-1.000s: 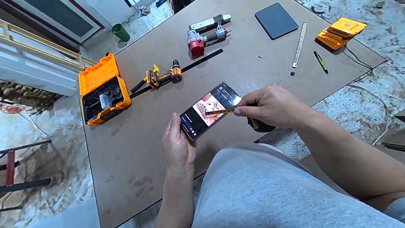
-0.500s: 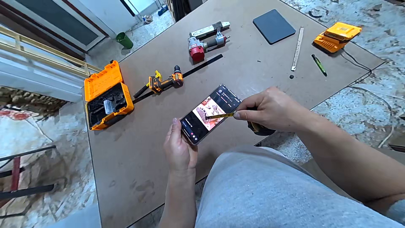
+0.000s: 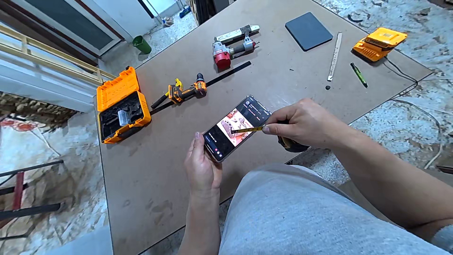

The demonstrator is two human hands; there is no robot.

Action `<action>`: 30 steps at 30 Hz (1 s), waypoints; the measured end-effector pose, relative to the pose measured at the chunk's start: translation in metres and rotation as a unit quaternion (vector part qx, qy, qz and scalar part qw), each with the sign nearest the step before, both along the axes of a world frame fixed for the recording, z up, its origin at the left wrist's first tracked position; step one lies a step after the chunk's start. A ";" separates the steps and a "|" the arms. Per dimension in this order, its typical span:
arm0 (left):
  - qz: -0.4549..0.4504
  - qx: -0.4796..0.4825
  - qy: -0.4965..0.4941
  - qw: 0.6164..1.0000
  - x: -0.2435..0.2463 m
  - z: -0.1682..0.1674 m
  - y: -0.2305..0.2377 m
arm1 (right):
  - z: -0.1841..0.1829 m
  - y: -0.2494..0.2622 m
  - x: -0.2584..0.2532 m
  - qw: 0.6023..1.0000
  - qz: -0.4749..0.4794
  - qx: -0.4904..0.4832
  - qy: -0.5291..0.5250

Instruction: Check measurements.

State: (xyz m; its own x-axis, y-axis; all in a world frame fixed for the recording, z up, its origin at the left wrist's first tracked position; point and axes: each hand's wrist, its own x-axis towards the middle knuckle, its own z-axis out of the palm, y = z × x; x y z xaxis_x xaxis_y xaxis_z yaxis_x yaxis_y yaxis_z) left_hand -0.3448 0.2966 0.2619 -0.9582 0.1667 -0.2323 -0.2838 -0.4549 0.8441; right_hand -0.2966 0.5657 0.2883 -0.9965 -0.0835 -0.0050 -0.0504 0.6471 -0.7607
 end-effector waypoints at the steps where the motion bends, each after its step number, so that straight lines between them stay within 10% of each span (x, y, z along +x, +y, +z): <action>1: 0.001 0.000 0.000 1.000 0.000 0.000 0.000 | 0.000 0.000 0.000 1.000 0.000 0.000 -0.001; 30: 0.002 0.006 -0.006 1.000 0.000 -0.002 0.001 | 0.000 0.001 0.002 1.000 0.012 -0.022 0.006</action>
State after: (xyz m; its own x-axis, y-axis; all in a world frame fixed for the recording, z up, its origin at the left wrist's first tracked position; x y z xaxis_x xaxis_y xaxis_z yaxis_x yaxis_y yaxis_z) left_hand -0.3448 0.2978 0.2599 -0.9563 0.1655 -0.2410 -0.2912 -0.4659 0.8356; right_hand -0.2946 0.5671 0.2882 -0.9942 -0.1070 0.0110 -0.0744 0.6110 -0.7881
